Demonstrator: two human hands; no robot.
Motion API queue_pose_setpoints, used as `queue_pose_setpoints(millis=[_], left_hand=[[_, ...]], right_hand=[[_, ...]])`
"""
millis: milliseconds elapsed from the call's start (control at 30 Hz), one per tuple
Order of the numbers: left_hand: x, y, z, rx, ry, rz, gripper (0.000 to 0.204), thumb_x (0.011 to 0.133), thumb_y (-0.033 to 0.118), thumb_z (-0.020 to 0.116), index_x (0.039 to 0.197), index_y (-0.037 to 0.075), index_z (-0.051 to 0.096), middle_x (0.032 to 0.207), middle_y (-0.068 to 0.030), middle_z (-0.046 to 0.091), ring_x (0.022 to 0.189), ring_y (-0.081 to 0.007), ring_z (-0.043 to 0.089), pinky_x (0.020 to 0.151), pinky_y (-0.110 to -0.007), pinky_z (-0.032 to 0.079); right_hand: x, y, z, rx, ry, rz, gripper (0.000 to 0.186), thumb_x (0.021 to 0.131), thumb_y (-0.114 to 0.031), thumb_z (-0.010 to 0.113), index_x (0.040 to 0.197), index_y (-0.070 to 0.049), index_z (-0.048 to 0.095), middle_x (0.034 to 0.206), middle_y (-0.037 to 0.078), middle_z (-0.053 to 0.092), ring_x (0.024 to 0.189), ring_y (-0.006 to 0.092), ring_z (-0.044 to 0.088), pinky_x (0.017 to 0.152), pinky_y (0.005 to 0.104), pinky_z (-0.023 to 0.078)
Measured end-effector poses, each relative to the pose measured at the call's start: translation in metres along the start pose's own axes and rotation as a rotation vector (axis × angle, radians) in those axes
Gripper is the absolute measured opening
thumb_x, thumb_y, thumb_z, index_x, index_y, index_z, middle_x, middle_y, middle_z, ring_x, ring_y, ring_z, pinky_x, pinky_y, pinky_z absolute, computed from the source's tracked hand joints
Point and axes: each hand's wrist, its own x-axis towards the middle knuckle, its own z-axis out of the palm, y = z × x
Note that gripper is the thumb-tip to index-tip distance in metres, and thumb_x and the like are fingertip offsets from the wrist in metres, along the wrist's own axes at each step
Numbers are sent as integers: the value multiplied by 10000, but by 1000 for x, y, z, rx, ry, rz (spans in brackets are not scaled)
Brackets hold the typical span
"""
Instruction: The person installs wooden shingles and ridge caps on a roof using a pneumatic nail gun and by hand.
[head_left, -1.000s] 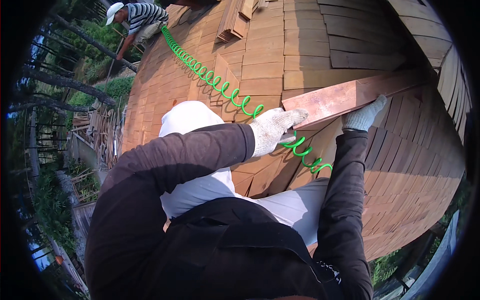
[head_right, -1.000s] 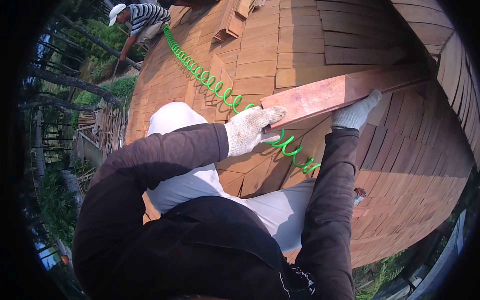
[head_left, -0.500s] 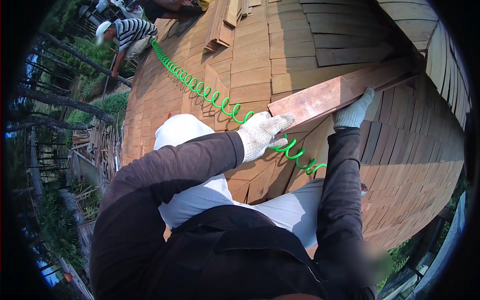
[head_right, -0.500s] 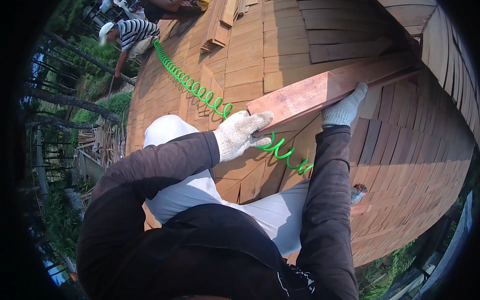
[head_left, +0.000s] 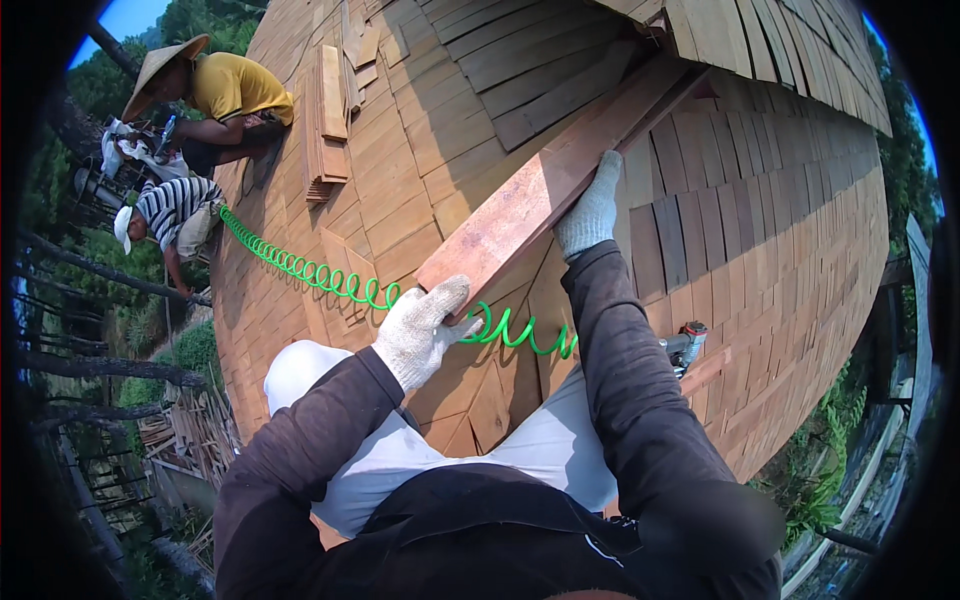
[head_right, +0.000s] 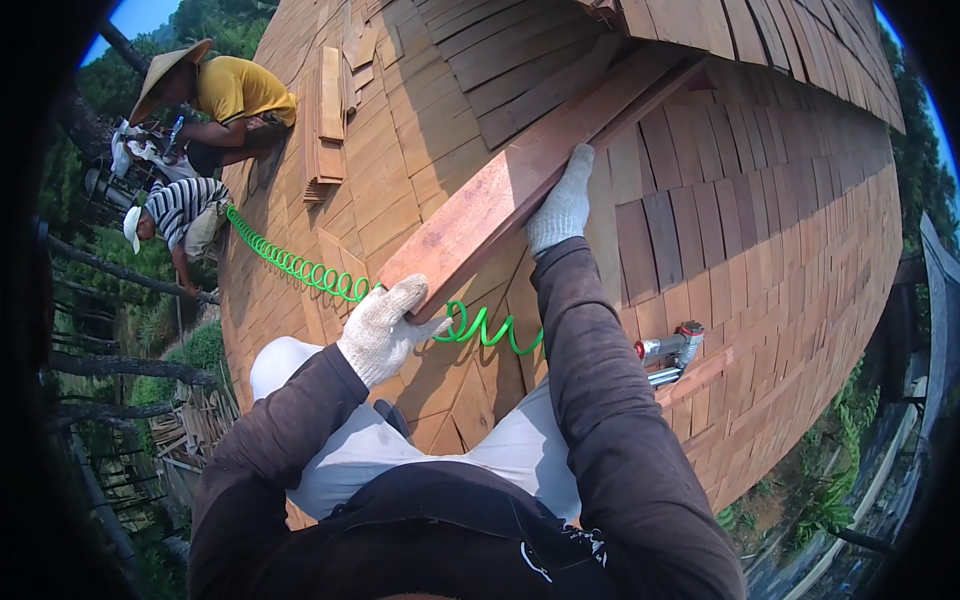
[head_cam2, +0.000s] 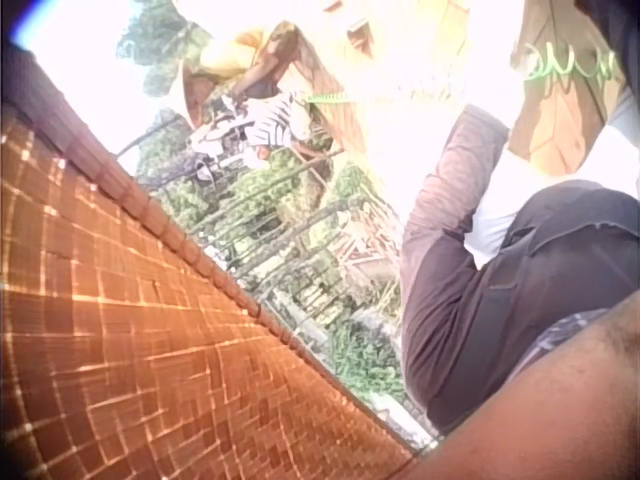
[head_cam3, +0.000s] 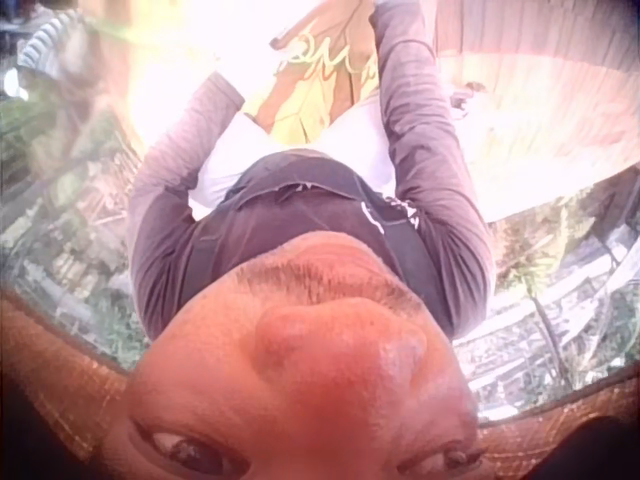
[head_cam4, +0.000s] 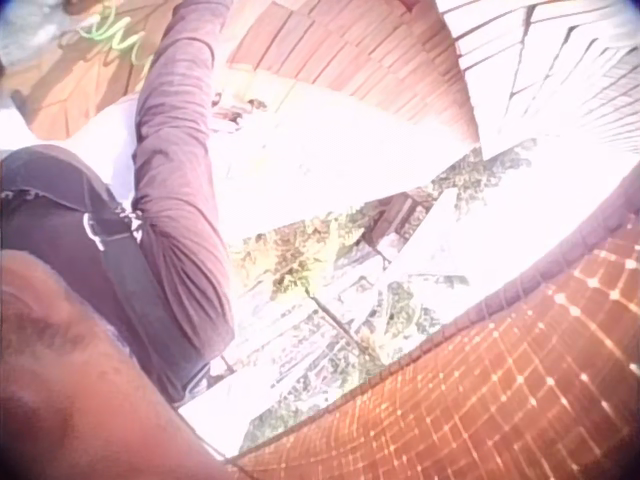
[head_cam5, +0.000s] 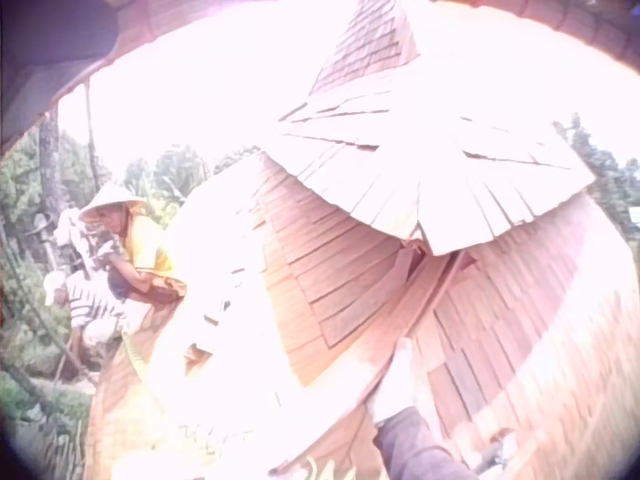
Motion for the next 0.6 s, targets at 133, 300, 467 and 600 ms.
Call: queue_pose_setpoints(millis=[133,300,467,600], left_hand=[[-4,4,5,-53,-24,-52,390,994,186,697,1359,116,579,1300,-37,633,1173,-184,609,1047,-548,491],[-4,5,-1,-106,-72,-56,401,996,164,687,1377,105,576,1337,-65,632,1227,-232,609,1074,-585,464],[-4,3,-6,-154,-70,-42,406,989,126,686,1377,83,575,1357,-101,622,1253,-270,600,1093,-608,453],[-1,0,-8,-180,-87,-57,376,986,102,682,1350,66,595,1341,-116,628,1236,-279,612,1089,-610,464]], right_hand=[[2,-1,-4,10,-13,-12,735,1042,-603,489,1495,-25,462,1424,150,586,1247,287,613,1085,376,489],[2,1,-5,16,-22,-10,750,1037,-621,483,1518,-47,439,1453,153,565,1261,303,607,1092,395,491],[4,4,-3,-25,-14,-29,795,1017,-667,486,1543,-76,417,1489,157,540,1288,331,589,1108,425,485],[3,-1,-6,6,-29,-14,805,1010,-675,493,1545,-78,414,1487,158,540,1293,335,583,1114,432,477]])
